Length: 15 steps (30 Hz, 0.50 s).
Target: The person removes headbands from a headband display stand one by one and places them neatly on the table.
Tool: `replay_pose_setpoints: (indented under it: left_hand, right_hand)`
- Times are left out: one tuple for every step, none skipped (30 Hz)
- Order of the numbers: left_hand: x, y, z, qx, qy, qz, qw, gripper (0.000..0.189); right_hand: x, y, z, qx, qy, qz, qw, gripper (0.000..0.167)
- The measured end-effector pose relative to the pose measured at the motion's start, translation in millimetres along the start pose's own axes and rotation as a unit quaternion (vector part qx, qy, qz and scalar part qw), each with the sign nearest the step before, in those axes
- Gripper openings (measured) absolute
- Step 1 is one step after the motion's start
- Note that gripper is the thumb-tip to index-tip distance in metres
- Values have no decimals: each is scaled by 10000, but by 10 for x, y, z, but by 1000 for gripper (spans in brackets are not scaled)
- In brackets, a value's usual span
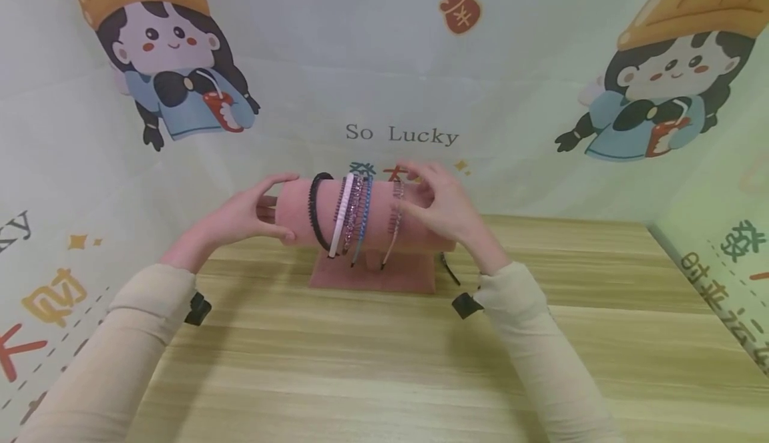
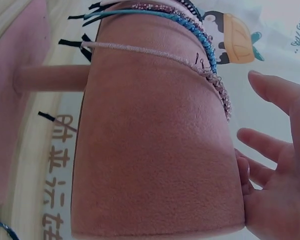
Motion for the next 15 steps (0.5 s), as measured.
replay_pose_setpoints:
  left_hand:
    - [3, -1, -6, 9, -8, 5, 10000, 99]
    - [8, -2, -9, 16, -17, 4, 10000, 99]
    - [10, -2, -12, 28, -27, 7, 10000, 98]
    - [12, -3, -12, 26, -32, 17, 10000, 98]
    - [14, -4, -14, 11, -43, 24, 10000, 98]
    - [16, -5, -14, -2, -54, 30, 10000, 98]
    - [16, -5, -7, -12, -55, 33, 10000, 99]
    - [16, -6, -1, -20, -55, 33, 10000, 99]
    - [15, -6, 4, -13, -54, 34, 10000, 99]
    - [15, -5, 9, -2, -52, 31, 10000, 99]
    - [15, -5, 13, 4, -51, 29, 10000, 99]
    - [17, -5, 16, 12, -45, 23, 10000, 99]
    - [17, -4, 17, 25, -45, 17, 10000, 99]
    - [16, -2, 15, 39, -45, 12, 10000, 99]
    - [15, -1, 14, 60, -44, 3, 10000, 99]
  right_hand:
    - [0, 7, -1, 65, -49, -46, 10000, 69]
    - [-1, 16, -1, 138, -92, -85, 9998, 69]
    - [0, 24, -1, 214, -124, -117, 9996, 68]
    - [0, 32, -3, 285, -155, -137, 9994, 68]
    - [1, 40, -4, 361, -175, -154, 9991, 68]
    - [5, 49, -6, 429, -178, -173, 9988, 68]
    - [8, 53, -7, 487, -176, -177, 9985, 68]
    - [11, 59, -6, 549, -166, -180, 9982, 68]
    - [13, 64, -9, 614, -168, -185, 9978, 68]
    - [11, 71, -16, 677, -183, -183, 9974, 68]
    - [9, 78, -23, 734, -196, -190, 9969, 68]
    - [7, 85, -30, 793, -201, -202, 9964, 68]
    - [3, 94, -37, 856, -210, -216, 9959, 67]
    - [-1, 100, -45, 909, -207, -236, 9954, 66]
    - [-7, 105, -55, 937, -198, -260, 9951, 65]
Point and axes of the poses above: each hand's wrist, its own x-axis away from the middle knuckle, its own y-axis out of the palm, z = x × y, the point moved 4 cm from there along -x, towards the middle knuckle, and after that the axes turned 13 degrees about z, right-handed, at the moved point
